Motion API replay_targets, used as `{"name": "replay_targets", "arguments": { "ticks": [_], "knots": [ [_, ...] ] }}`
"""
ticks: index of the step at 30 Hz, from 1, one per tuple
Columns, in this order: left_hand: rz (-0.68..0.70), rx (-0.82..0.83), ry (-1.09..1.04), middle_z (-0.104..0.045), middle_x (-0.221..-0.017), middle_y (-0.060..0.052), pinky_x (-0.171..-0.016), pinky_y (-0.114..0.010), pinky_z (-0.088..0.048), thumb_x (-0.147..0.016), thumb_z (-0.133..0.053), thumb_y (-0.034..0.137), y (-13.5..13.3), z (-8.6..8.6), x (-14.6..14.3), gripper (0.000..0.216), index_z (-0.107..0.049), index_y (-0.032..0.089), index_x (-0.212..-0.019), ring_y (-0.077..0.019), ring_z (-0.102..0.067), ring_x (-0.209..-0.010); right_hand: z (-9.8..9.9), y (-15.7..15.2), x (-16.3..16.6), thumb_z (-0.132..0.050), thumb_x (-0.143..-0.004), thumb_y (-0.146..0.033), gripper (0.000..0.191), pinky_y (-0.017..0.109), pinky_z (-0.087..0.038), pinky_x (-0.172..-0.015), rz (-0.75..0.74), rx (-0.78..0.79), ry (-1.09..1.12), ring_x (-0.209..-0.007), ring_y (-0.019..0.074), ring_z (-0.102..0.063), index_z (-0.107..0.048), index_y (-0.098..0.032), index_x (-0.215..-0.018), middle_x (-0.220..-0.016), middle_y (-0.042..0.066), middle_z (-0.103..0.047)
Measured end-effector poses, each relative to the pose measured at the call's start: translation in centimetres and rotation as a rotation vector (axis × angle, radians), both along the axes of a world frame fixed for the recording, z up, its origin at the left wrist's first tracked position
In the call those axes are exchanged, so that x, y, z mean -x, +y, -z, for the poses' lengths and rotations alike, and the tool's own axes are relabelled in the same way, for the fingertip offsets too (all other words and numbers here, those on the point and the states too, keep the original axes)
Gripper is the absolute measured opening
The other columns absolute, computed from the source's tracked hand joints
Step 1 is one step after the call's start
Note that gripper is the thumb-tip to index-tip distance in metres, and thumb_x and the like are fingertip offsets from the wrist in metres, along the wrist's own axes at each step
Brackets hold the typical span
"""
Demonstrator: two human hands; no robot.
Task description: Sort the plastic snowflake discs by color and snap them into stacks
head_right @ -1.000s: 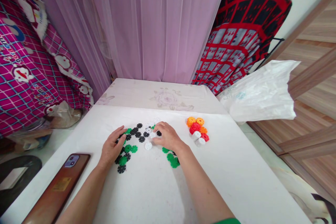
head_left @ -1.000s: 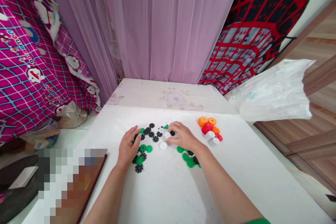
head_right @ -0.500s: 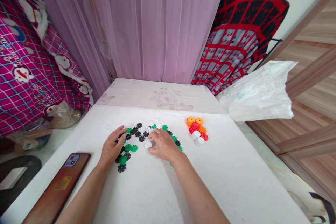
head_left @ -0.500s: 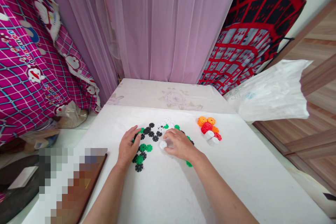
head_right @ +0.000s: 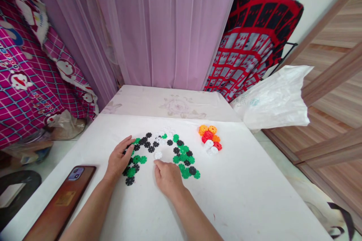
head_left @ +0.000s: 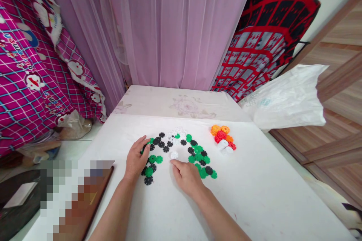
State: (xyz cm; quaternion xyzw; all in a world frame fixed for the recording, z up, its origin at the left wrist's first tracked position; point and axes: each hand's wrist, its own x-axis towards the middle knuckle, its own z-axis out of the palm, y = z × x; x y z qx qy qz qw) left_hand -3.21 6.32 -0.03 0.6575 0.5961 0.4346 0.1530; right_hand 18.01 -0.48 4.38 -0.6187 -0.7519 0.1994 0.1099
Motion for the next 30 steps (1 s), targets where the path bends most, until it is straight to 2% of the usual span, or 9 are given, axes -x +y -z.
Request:
{"name": "replay_targets", "arguments": {
  "ticks": [5,10,14,17,21,24,30],
  "knots": [
    [0.002,-0.004,-0.01,-0.066,-0.126,-0.007,-0.106,-0.043,-0.046,-0.087,-0.05,0.04,0.0,0.0,0.0,0.033,-0.072,0.024,-0.106,-0.024,-0.06,-0.119,0.0,0.6,-0.2,-0.04,-0.094,-0.025,0.035,0.024,-0.045,-0.073,0.002,0.004,-0.049,-0.085,0.0178,-0.071,-0.069,-0.03,-0.112,-0.094,0.002,-0.077],
    [-0.013,0.009,-0.011,-0.066,-0.126,-0.006,-0.106,-0.043,-0.046,-0.087,-0.051,0.04,0.0,0.1,-0.1,0.032,-0.072,0.025,-0.105,-0.0241,-0.06,-0.119,0.0,0.2,-0.7,-0.043,-0.092,-0.026,0.03,0.023,-0.042,-0.07,0.008,-0.002,0.056,-0.078,0.0164,-0.07,-0.073,-0.029,-0.1,-0.087,0.0,-0.076],
    [-0.007,0.016,-0.008,-0.066,-0.127,-0.006,-0.106,-0.044,-0.045,-0.087,-0.051,0.04,-0.1,0.0,-0.1,0.033,-0.072,0.025,-0.106,-0.0241,-0.059,-0.12,-0.6,2.0,-2.3,-0.046,-0.092,-0.029,0.026,0.022,-0.04,-0.066,0.111,-0.075,0.129,-0.069,0.0139,-0.065,-0.072,-0.026,-0.091,-0.075,-0.002,-0.072],
    [-0.003,0.015,-0.01,-0.066,-0.126,-0.007,-0.106,-0.044,-0.046,-0.087,-0.05,0.04,0.0,-0.1,-0.1,0.033,-0.072,0.024,-0.105,-0.0241,-0.06,-0.119,-0.8,4.7,-3.2,-0.05,-0.089,-0.025,0.022,0.023,-0.04,-0.07,0.178,-0.121,0.055,-0.08,0.0144,-0.064,-0.071,-0.026,-0.096,-0.09,0.0,-0.071],
    [-0.01,0.02,-0.021,-0.066,-0.126,-0.007,-0.105,-0.044,-0.046,-0.087,-0.05,0.041,0.0,0.0,-0.1,0.034,-0.072,0.024,-0.106,-0.0245,-0.06,-0.119,-0.6,7.7,-3.0,-0.059,-0.085,-0.031,0.023,0.025,-0.041,-0.073,0.134,-0.088,-0.11,-0.089,0.016,-0.062,-0.07,-0.028,-0.104,-0.103,0.002,-0.066],
    [-0.01,0.019,-0.023,-0.066,-0.126,-0.007,-0.105,-0.044,-0.046,-0.087,-0.05,0.042,0.0,0.1,-0.1,0.034,-0.072,0.024,-0.105,-0.0244,-0.06,-0.119,-0.3,8.6,-2.3,-0.06,-0.084,-0.039,0.022,0.026,-0.042,-0.075,0.083,-0.09,-0.179,-0.093,0.0175,-0.062,-0.071,-0.028,-0.1,-0.103,0.002,-0.064],
    [-0.002,0.017,-0.012,-0.066,-0.127,-0.006,-0.105,-0.044,-0.046,-0.087,-0.05,0.042,0.0,-0.1,-0.1,0.034,-0.072,0.025,-0.106,-0.0239,-0.06,-0.119,-0.4,9.3,-1.4,-0.057,-0.084,-0.032,0.026,0.027,-0.042,-0.08,0.098,-0.037,-0.198,-0.098,0.0188,-0.062,-0.069,-0.024,-0.105,-0.107,0.005,-0.066]
  ]
}}
